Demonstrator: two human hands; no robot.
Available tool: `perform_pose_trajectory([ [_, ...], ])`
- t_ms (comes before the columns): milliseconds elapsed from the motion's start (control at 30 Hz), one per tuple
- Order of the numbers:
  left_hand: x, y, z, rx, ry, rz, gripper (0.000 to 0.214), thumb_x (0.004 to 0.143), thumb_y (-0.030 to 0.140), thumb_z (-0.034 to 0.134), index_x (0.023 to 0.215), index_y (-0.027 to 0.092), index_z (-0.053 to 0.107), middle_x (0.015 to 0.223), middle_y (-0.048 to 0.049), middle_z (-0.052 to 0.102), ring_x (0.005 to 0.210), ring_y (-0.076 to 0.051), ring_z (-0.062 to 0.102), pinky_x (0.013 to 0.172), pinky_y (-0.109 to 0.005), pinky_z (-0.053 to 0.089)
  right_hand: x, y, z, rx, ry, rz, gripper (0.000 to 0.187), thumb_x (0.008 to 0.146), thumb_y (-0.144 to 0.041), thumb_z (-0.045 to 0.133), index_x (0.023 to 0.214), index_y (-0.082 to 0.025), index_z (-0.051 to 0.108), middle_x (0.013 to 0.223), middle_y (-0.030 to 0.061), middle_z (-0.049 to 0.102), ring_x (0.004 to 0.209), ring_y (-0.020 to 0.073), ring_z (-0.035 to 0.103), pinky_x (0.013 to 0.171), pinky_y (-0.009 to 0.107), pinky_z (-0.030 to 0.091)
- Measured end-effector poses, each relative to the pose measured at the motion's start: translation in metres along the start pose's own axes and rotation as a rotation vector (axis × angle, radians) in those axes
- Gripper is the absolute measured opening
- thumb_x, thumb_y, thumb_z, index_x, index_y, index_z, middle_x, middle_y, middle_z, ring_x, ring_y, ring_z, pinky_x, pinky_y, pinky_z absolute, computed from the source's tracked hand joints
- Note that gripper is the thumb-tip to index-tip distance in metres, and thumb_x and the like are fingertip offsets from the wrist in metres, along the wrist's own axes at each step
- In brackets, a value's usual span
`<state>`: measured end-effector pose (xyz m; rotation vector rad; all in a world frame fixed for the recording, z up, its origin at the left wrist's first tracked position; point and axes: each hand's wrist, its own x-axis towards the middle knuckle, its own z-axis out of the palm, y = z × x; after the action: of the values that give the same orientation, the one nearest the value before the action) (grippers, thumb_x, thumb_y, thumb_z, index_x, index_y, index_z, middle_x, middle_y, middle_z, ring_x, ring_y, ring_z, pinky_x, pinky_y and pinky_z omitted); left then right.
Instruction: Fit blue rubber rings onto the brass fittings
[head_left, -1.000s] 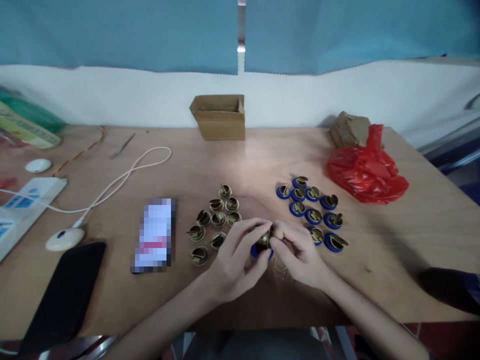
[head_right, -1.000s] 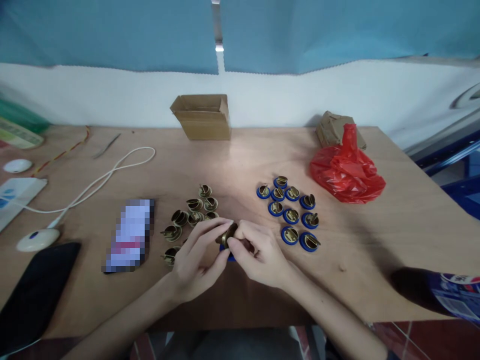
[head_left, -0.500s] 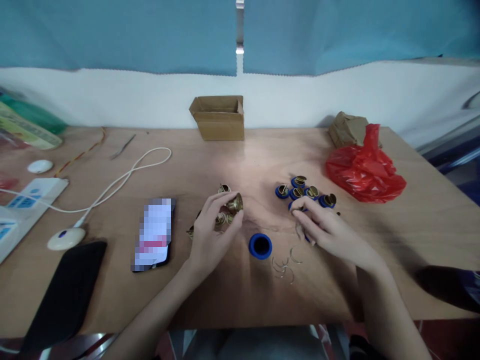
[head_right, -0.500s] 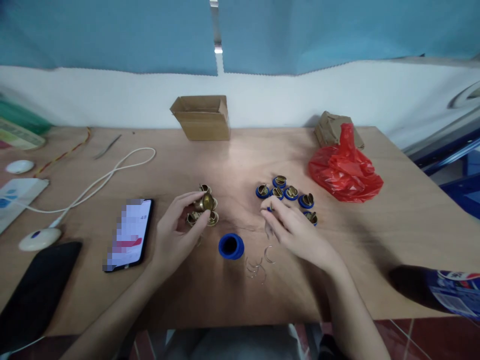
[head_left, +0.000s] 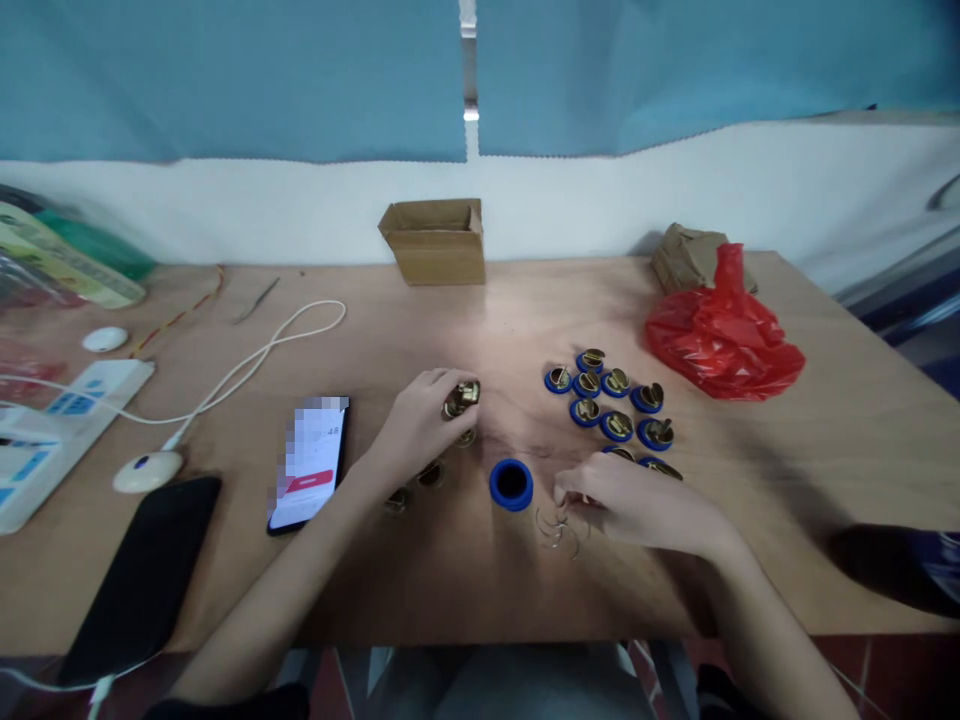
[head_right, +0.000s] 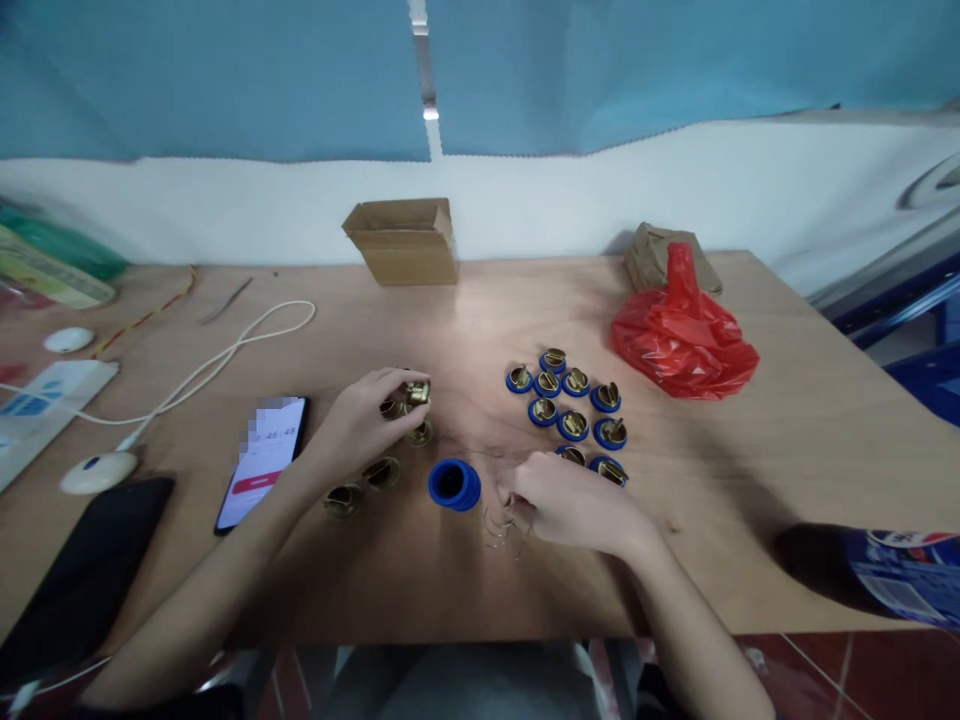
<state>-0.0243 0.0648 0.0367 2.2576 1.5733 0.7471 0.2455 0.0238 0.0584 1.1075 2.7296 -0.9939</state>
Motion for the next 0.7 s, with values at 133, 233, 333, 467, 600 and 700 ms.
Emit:
perform_pose_trajectory([
  [133,0.026,-0.001,0.006,0.296,-0.147,0.074,0.016,0.089,0.018,0.061,0.104,0.018,0.067,0.104,-0.0098,0.070,0.098,-0.027,0.063,0.087,-0.038,0.052,-0.001,0.001,0.001,-0.046,-0.005,0.030,0.023,0.081,-0.002,0.055,0.064,-0.017,0.058,0.059,-0.0015,0.058,0.055,0.0115,0.049,0.054,0.029,0.020],
  [233,0.040,-0.001,0.013,0.384,-0.211,0.119,0.016,0.087,0.014,0.059,0.099,0.017,0.068,0.101,-0.0122,0.068,0.098,-0.029,0.061,0.088,-0.039,0.050,0.000,0.001,0.002,-0.055,0.015,0.033,0.022,0.078,-0.001,0.057,0.063,-0.017,0.059,0.059,-0.0014,0.060,0.055,0.0113,0.049,0.054,0.029,0.019],
  [333,0.048,-0.001,0.017,0.435,-0.272,0.124,0.015,0.085,0.011,0.058,0.094,0.014,0.069,0.097,-0.0147,0.068,0.096,-0.030,0.061,0.086,-0.040,0.050,0.000,0.002,0.001,-0.039,0.011,0.026,0.023,0.076,0.002,0.058,0.063,-0.018,0.061,0.061,-0.0015,0.063,0.057,0.0118,0.053,0.054,0.028,0.021],
  [467,0.052,-0.002,0.020,0.505,-0.324,0.094,0.017,0.084,0.006,0.055,0.090,0.011,0.070,0.094,-0.0178,0.069,0.094,-0.032,0.063,0.080,-0.040,0.052,0.003,0.004,-0.003,0.005,0.109,0.085,0.016,0.087,-0.009,0.060,0.075,-0.019,0.065,0.064,-0.0021,0.066,0.058,0.0121,0.057,0.055,0.025,0.028],
  [600,0.051,-0.001,0.022,0.549,-0.314,0.068,0.019,0.088,0.009,0.051,0.090,0.010,0.070,0.093,-0.0194,0.069,0.095,-0.033,0.063,0.078,-0.042,0.054,0.013,0.013,-0.009,-0.147,0.453,0.406,0.014,0.097,-0.026,0.056,0.088,-0.019,0.064,0.076,0.0027,0.071,0.068,0.0173,0.065,0.058,0.026,0.031],
  [700,0.047,0.005,0.022,0.555,-0.273,0.077,0.020,0.091,0.015,0.051,0.090,0.010,0.070,0.102,-0.0226,0.068,0.105,-0.036,0.060,0.086,-0.047,0.053,0.021,0.022,-0.010,-0.314,0.531,0.690,0.017,0.097,-0.034,0.055,0.097,-0.019,0.062,0.083,0.0080,0.073,0.074,0.0229,0.068,0.055,0.027,0.027],
])
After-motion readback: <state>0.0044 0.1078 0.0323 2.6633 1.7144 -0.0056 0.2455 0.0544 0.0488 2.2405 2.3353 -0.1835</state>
